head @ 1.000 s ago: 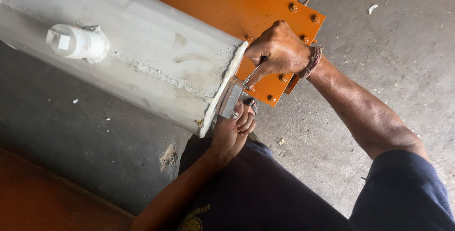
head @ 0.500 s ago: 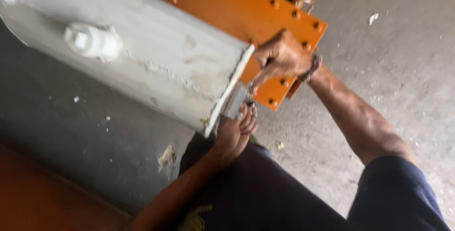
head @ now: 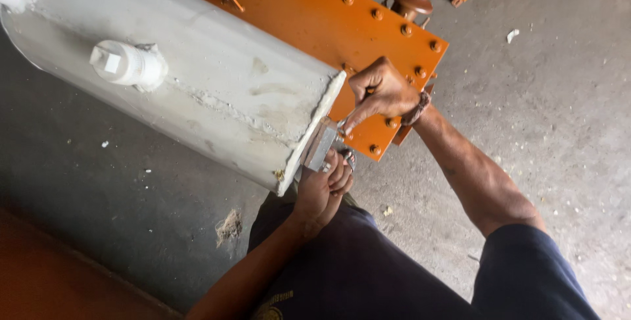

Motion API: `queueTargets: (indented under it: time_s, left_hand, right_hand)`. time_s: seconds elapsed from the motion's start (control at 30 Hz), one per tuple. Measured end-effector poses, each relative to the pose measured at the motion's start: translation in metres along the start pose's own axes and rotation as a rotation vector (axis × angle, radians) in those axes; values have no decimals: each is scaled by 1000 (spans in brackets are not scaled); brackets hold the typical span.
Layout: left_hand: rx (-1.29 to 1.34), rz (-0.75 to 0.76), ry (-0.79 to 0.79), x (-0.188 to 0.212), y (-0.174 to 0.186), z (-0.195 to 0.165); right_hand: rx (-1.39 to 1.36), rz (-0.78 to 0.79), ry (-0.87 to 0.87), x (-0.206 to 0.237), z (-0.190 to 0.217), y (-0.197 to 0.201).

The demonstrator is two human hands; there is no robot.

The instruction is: The person kneels on the floor beside an orange industrial machine and uses a spanner to tighten bolts on a metal bracket mounted to a white cylindrical housing. They thread bolts by hand, then turn the spanner repeatedly on the fasteners, working around the bracket.

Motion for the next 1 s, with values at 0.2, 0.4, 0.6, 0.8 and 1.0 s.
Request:
queueTargets:
  time_s: [0.2, 0.4, 0.6, 0.8, 1.0]
  left_hand:
    - [-27, 9, 19, 0, 2, 2]
    - [-56, -46, 56, 1, 8, 1]
    - [-39, -35, 52, -1, 7, -1]
    - [-24, -19, 57, -1, 5, -2]
    - [-33, -27, 68, 2, 5, -6]
  right_hand:
    - [-139, -5, -51, 4, -9, -8]
    - [-149, 65, -105, -1, -15, -9]
    - [-183, 71, -78, -9, -17, -8]
    - [-211, 33, -125, -2, -12, -9]
    - [-275, -3, -146, 1, -16, -16]
Point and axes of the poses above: each hand's wrist, its own x-axis away from the middle knuckle, its own y-axis out of the back of the hand, z = x × y, the point moved 4 cm from there along -x, towards the middle knuckle, and after that the axes turned 8 degrees about -x, right-handed, at the moved point
